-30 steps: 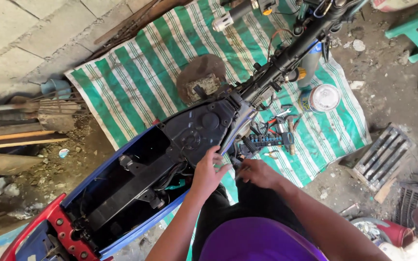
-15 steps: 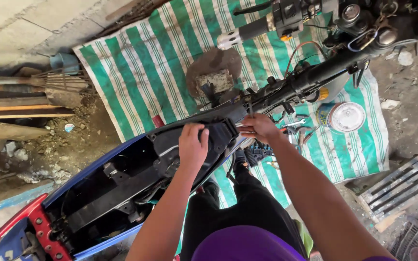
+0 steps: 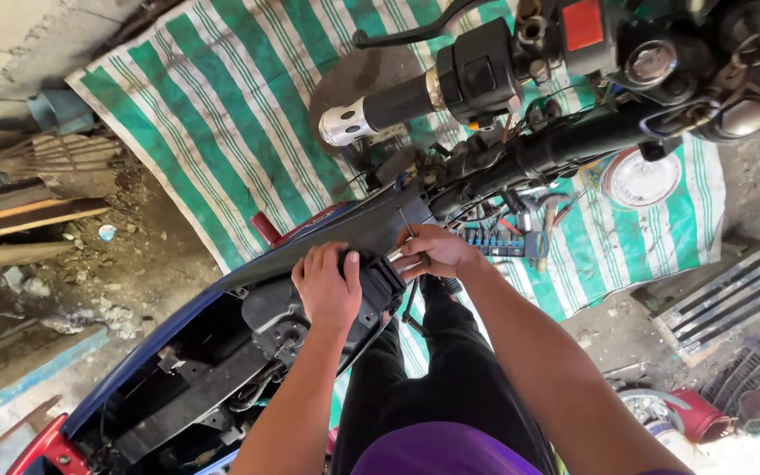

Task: Removing the plastic side panels from a motorcycle frame by unscrewing bolts and detaching the clips.

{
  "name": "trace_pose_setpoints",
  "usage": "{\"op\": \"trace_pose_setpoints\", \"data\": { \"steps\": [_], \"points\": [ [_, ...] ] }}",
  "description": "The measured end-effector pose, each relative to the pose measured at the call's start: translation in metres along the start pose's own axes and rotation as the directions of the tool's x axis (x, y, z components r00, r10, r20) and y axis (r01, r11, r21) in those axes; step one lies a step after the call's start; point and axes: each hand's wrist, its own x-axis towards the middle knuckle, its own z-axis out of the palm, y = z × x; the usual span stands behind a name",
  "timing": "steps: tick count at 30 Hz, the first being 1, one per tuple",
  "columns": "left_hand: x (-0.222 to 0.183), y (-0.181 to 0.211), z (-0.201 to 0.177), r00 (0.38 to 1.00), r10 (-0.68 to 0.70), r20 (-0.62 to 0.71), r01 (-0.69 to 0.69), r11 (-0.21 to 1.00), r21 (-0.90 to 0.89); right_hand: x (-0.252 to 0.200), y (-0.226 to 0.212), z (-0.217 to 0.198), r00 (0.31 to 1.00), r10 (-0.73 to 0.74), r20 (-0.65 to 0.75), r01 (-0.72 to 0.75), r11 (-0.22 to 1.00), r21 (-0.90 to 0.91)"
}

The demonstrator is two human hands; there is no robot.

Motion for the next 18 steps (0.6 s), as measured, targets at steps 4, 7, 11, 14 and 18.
{"op": "trace_pose_setpoints", "data": {
  "steps": [4,7,11,14,18],
  "points": [
    [-0.003,0.002,-0.003,1.000,-0.003,0.027,0.003,1.000,-0.006,-0.006,0.000,0.002,0.997,0.065,0.030,-0.066,0.997,0.035],
    [-0.001,0.003,-0.007,0.999,0.003,0.041,-0.003,1.000,-0.015,0.000,0.007,-0.004,0.996,0.072,0.044,-0.074,0.996,0.041],
    [-0.001,0.002,-0.007,0.998,0.012,0.055,-0.010,1.000,-0.021,-0.007,-0.007,0.003,0.991,0.134,0.010,-0.134,0.990,0.037],
    [-0.002,0.003,-0.008,0.998,0.020,0.053,-0.019,1.000,-0.018,-0.011,-0.013,0.007,0.990,0.141,0.019,-0.140,0.990,-0.013],
    [-0.002,0.001,-0.005,0.999,0.025,0.043,-0.024,0.999,-0.026,-0.013,-0.021,0.011,0.985,0.171,0.034,-0.169,0.984,-0.061]
  ]
}}
